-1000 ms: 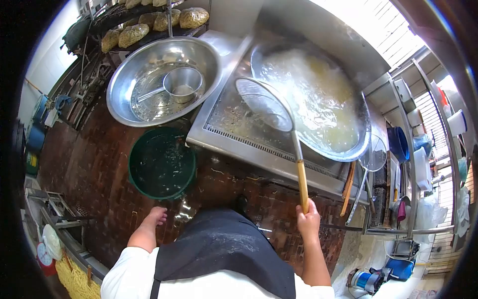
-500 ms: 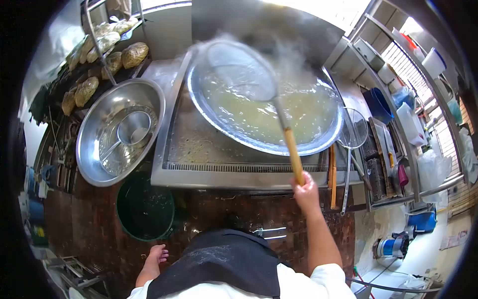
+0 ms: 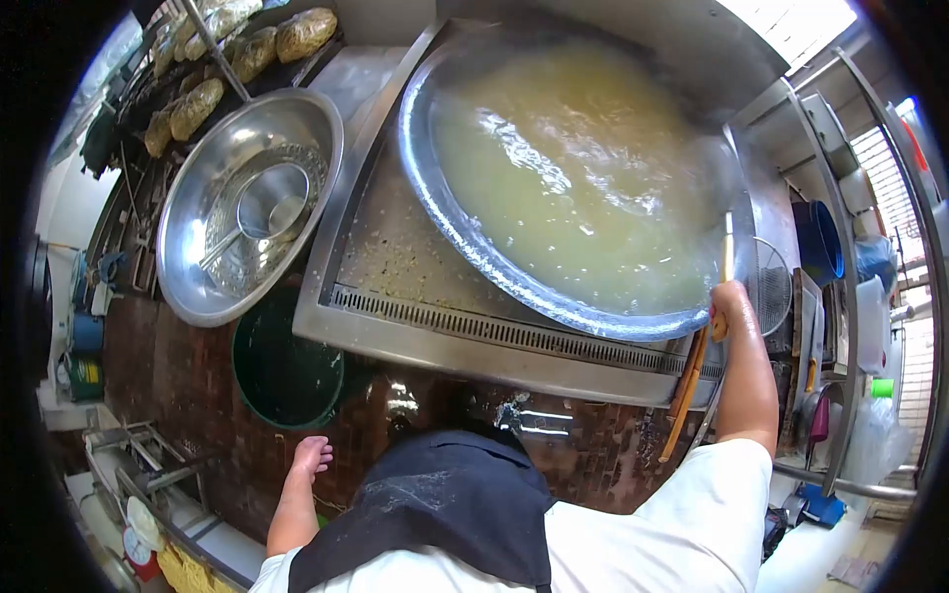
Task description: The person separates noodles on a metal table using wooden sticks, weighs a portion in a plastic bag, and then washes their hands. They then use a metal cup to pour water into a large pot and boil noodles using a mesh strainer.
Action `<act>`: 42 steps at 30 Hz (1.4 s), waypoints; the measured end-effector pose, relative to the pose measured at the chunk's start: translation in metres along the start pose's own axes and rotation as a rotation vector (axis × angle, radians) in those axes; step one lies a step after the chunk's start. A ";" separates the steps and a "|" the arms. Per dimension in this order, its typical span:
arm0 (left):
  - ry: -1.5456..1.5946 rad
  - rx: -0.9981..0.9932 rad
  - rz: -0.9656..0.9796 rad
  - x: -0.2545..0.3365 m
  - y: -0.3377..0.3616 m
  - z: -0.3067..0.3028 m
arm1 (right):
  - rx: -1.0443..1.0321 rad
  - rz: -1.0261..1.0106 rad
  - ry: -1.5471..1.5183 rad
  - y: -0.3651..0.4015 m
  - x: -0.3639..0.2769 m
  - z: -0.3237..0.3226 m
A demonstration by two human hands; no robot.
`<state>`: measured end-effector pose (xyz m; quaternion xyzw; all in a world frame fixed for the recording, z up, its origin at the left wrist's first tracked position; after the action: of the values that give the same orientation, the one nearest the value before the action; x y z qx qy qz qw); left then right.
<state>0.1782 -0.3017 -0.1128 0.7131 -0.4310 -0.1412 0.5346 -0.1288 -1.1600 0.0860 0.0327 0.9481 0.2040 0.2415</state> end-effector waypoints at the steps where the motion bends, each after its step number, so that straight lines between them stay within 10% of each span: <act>1: 0.002 -0.011 -0.023 -0.012 -0.003 0.004 | -0.071 -0.017 0.027 0.004 0.002 0.012; 14: 0.063 -0.107 -0.110 -0.084 -0.043 0.015 | -0.502 0.168 -0.125 0.190 -0.040 0.061; 27: 0.068 -0.129 -0.032 -0.130 -0.066 -0.050 | -1.006 0.363 -0.938 0.352 -0.010 0.096; 42: -0.086 -0.166 -0.014 -0.142 -0.084 -0.067 | -0.586 -0.075 -0.811 0.491 0.078 0.211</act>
<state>0.1781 -0.1454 -0.1977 0.6626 -0.4354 -0.2109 0.5717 -0.1166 -0.6200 0.0804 0.0060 0.6812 0.4238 0.5969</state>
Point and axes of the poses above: each hand's wrist, its own y-axis away from the middle knuckle, its own z-axis out of the palm, x = y × z, the point moved 2 cm from there along -y, towards the middle knuckle, and after that the axes turned 8 degrees about -y, right-handed, at the moved point
